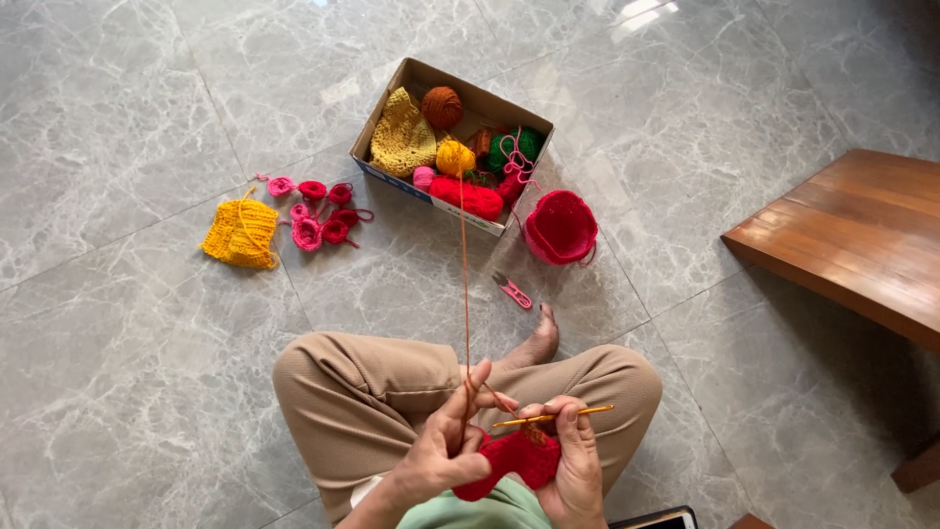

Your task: A person is sitting on the floor and crocheting a red garment using a crochet hook and red yarn.

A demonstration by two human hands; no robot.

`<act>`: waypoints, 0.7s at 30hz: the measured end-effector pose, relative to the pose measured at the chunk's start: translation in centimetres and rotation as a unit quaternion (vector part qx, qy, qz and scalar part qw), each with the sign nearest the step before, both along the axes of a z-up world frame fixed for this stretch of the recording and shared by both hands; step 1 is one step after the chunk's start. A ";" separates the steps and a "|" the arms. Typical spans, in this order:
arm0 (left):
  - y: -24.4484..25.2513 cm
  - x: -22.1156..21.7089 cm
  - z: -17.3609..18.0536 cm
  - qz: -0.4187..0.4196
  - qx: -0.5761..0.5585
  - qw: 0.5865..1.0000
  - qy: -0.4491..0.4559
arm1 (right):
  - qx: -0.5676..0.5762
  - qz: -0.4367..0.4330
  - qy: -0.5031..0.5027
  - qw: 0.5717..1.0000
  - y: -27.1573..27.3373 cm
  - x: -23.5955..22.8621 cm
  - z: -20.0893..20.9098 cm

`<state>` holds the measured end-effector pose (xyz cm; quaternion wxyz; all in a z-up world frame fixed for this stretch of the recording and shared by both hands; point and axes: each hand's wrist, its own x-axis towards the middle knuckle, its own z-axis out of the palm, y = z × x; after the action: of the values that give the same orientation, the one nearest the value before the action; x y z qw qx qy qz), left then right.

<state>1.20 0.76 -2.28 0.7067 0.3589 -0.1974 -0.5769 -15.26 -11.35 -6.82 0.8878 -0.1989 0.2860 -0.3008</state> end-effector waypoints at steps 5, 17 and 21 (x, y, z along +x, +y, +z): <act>-0.3 -0.4 0.9 0.027 0.050 0.953 -0.297 | -0.091 -0.033 0.024 0.995 0.7 0.4 1.2; -0.8 -1.1 1.0 0.010 0.140 0.980 0.138 | -0.690 -0.188 0.135 0.686 1.4 -0.1 -1.7; -0.6 -0.3 1.4 0.012 0.155 0.976 0.153 | -0.255 -0.086 0.145 0.952 1.2 -1.4 -1.8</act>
<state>0.93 0.11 -0.83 0.6715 0.3739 0.0095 -0.6397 -16.62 -10.11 -8.67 0.7274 -0.4351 0.3408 -0.4068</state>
